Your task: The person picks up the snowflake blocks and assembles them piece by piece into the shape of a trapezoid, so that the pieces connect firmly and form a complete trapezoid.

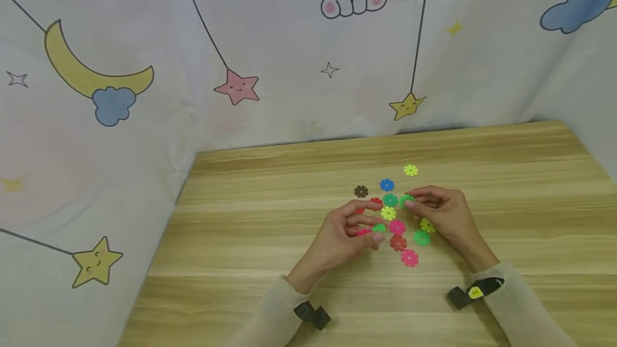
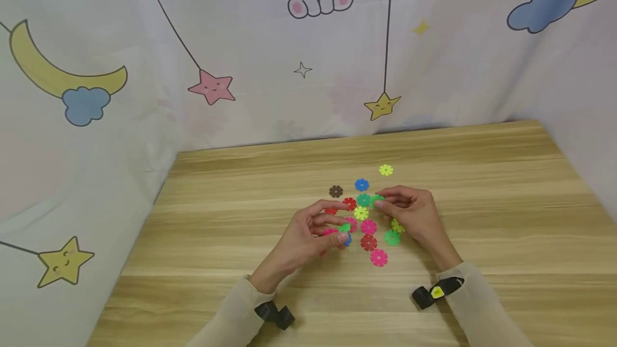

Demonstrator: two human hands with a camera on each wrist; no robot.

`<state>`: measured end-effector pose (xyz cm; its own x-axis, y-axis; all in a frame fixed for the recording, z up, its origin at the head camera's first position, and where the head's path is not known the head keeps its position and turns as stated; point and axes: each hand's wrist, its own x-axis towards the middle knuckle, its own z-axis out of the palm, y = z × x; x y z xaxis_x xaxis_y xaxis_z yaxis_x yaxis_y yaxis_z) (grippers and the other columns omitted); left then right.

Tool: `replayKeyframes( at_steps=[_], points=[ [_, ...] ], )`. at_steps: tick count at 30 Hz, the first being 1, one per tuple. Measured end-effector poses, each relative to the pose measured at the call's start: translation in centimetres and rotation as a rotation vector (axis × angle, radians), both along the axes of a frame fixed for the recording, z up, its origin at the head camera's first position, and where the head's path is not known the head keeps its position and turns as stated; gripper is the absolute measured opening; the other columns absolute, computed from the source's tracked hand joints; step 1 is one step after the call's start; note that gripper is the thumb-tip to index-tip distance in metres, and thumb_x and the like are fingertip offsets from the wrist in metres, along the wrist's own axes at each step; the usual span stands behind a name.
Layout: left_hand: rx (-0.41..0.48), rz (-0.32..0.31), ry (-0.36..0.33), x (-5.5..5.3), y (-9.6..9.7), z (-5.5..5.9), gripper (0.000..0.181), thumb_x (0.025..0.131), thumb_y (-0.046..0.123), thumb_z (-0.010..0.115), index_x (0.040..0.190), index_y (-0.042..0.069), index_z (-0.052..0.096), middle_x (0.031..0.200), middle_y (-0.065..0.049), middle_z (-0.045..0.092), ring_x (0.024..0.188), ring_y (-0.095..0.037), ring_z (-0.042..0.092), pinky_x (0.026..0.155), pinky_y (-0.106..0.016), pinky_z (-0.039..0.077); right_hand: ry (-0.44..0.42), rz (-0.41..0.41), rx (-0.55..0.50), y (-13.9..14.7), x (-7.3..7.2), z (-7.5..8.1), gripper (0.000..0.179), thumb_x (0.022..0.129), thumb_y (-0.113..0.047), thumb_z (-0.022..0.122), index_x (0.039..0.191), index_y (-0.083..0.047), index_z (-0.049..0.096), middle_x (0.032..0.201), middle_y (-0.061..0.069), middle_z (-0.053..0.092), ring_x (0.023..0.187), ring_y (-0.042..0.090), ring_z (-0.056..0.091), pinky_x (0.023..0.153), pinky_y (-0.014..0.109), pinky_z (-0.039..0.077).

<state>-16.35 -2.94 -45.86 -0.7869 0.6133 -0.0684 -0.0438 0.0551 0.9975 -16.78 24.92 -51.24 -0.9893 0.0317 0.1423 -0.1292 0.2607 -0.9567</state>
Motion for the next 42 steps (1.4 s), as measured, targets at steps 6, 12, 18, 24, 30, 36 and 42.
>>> replayKeyframes(
  at_steps=[6, 12, 18, 24, 30, 36, 42],
  points=[
    [-0.003, -0.001, -0.005, -0.1, 0.0, 0.0, 0.051, 0.098, 0.014, 0.081, 0.145, 0.021, 0.062, 0.137, -0.024, 0.073, 0.08, -0.006, 0.078, 0.051, -0.021, 0.04, -0.031, 0.025, -0.073, -0.4, 0.3, 0.5, 0.028, 0.098, -0.011, 0.08, 0.115, 0.009, 0.076, 0.089, -0.015, 0.082, 0.073, 0.008, 0.078, 0.066, 0.027, 0.065],
    [-0.005, -0.002, 0.003, -0.1, -0.1, -0.1, 0.049, 0.098, 0.015, 0.08, 0.144, 0.022, 0.063, 0.137, -0.024, 0.073, 0.08, -0.006, 0.079, 0.052, -0.021, 0.042, -0.011, 0.109, -0.124, -0.6, 0.4, 1.1, 0.022, 0.1, -0.004, 0.074, 0.115, 0.012, 0.074, 0.094, -0.012, 0.083, 0.076, 0.01, 0.078, 0.069, 0.027, 0.065],
    [0.01, -0.002, 0.027, -0.2, 0.0, -0.5, 0.049, 0.098, 0.008, 0.079, 0.144, 0.015, 0.063, 0.134, -0.024, 0.074, 0.091, -0.036, 0.083, 0.066, -0.024, 0.056, -0.04, 0.279, -0.167, -0.9, 0.7, 1.9, 0.011, 0.103, -0.001, 0.069, 0.113, 0.004, 0.071, 0.092, -0.009, 0.078, 0.073, 0.01, 0.074, 0.07, 0.027, 0.064],
    [-0.005, 0.012, 0.024, -0.1, 0.1, -0.4, 0.051, 0.097, 0.009, 0.081, 0.144, 0.018, 0.063, 0.132, -0.017, 0.077, 0.096, -0.041, 0.082, 0.064, -0.023, 0.054, -0.003, 0.42, -0.162, -1.5, 1.0, 2.7, 0.01, 0.103, 0.004, 0.066, 0.112, 0.005, 0.067, 0.088, -0.002, 0.078, 0.069, 0.016, 0.072, 0.065, 0.029, 0.063],
    [-0.025, 0.016, 0.034, 0.0, 0.1, -0.3, 0.052, 0.096, 0.012, 0.082, 0.143, 0.023, 0.064, 0.132, -0.014, 0.078, 0.088, -0.017, 0.083, 0.066, -0.022, 0.054, 0.028, 0.462, -0.158, -2.0, 1.2, 3.0, 0.009, 0.101, 0.006, 0.066, 0.11, 0.008, 0.067, 0.089, -0.006, 0.078, 0.074, 0.016, 0.075, 0.068, 0.025, 0.062],
    [-0.032, 0.019, 0.048, 0.0, 0.1, -0.3, 0.051, 0.096, 0.012, 0.082, 0.142, 0.023, 0.064, 0.132, -0.014, 0.078, 0.085, -0.012, 0.082, 0.065, -0.021, 0.054, 0.044, 0.494, -0.194, -2.3, 1.2, 3.0, 0.008, 0.1, 0.009, 0.065, 0.108, 0.009, 0.066, 0.085, 0.002, 0.078, 0.067, 0.013, 0.07, 0.059, 0.028, 0.059],
    [-0.074, 0.034, 0.071, 0.1, 0.2, -0.2, 0.051, 0.095, 0.013, 0.083, 0.141, 0.026, 0.065, 0.129, -0.012, 0.079, 0.088, -0.009, 0.082, 0.063, -0.021, 0.052, 0.058, 0.51, -0.204, -2.4, 1.3, 3.2, 0.007, 0.1, 0.01, 0.065, 0.106, 0.007, 0.066, 0.084, 0.004, 0.077, 0.065, 0.015, 0.069, 0.06, 0.028, 0.059]
  ],
)
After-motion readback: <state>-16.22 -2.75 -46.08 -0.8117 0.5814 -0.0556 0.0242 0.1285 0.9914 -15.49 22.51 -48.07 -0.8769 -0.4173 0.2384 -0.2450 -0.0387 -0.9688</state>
